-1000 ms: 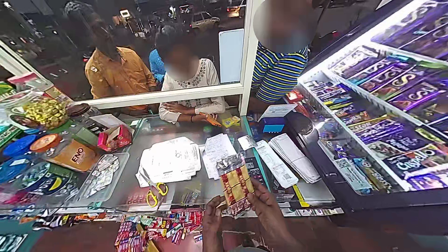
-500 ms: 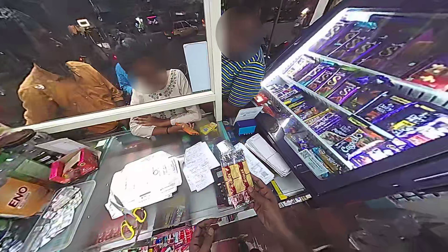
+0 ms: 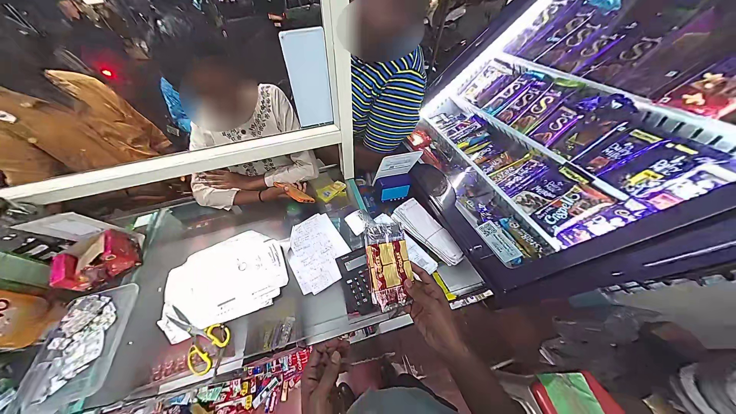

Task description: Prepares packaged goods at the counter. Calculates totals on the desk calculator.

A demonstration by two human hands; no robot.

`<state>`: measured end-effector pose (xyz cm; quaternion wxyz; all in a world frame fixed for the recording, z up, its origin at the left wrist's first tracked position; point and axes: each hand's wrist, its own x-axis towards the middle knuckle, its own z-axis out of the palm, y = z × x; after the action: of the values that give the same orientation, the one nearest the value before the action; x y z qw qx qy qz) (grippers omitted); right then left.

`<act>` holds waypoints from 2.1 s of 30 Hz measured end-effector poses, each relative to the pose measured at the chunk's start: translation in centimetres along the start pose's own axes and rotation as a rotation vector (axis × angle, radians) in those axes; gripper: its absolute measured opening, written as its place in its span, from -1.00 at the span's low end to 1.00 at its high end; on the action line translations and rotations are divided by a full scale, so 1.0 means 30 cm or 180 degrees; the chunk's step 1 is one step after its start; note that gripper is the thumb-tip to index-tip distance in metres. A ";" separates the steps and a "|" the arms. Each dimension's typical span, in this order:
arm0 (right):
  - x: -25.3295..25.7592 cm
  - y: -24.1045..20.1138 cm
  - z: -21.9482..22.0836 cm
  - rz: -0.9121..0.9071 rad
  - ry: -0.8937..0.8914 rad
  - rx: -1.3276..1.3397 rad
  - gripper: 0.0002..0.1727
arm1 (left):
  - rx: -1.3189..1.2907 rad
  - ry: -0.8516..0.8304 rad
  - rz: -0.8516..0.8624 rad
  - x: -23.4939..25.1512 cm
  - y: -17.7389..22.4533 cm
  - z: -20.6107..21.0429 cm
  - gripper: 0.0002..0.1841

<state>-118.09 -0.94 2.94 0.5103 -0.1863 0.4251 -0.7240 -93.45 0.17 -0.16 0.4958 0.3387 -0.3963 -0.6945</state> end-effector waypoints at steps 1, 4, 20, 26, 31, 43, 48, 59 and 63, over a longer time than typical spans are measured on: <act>0.001 -0.006 -0.003 0.0165 0.0036 0.0253 -0.51 | 0.0000 -0.0007 0.0001 -0.001 0.000 0.004 -0.78; 0.018 -0.030 -0.029 0.0844 -0.0099 0.1263 -0.71 | -0.0005 -0.0060 -0.0008 -0.003 -0.016 0.016 -0.79; 0.179 -0.041 -0.042 -0.1485 0.0521 -0.0947 -0.38 | 0.2855 -0.0855 0.1402 0.117 0.041 0.092 0.06; 0.140 0.027 -0.120 -0.2546 0.0431 -0.1621 -0.39 | 0.3298 -0.1053 0.1539 0.094 -0.006 0.118 0.03; 0.116 0.054 -0.150 -0.2251 0.0567 -0.1433 -0.37 | 0.3173 -0.1292 0.1298 0.086 -0.029 0.141 0.06; 0.105 0.042 -0.159 -0.2178 0.0625 -0.1169 -0.38 | 0.2802 -0.1206 0.1311 0.080 -0.037 0.131 -0.05; 0.110 0.046 -0.161 -0.2006 0.0570 -0.1132 -0.38 | 0.2621 -0.1034 0.1305 0.067 -0.026 0.124 -0.10; 0.155 0.036 -0.152 -0.1192 0.0939 -0.0686 -0.43 | 0.2571 -0.0791 0.1334 0.052 -0.014 0.115 -0.26; 0.122 0.030 -0.110 -0.1087 0.0478 -0.0925 -0.43 | 0.1799 -0.0644 0.1118 0.068 -0.017 0.111 -0.13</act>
<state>-121.38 -2.92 -0.26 0.3151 -0.2727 0.5240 -0.7428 -97.09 -0.98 0.75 0.4525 0.3187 -0.6724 -0.4915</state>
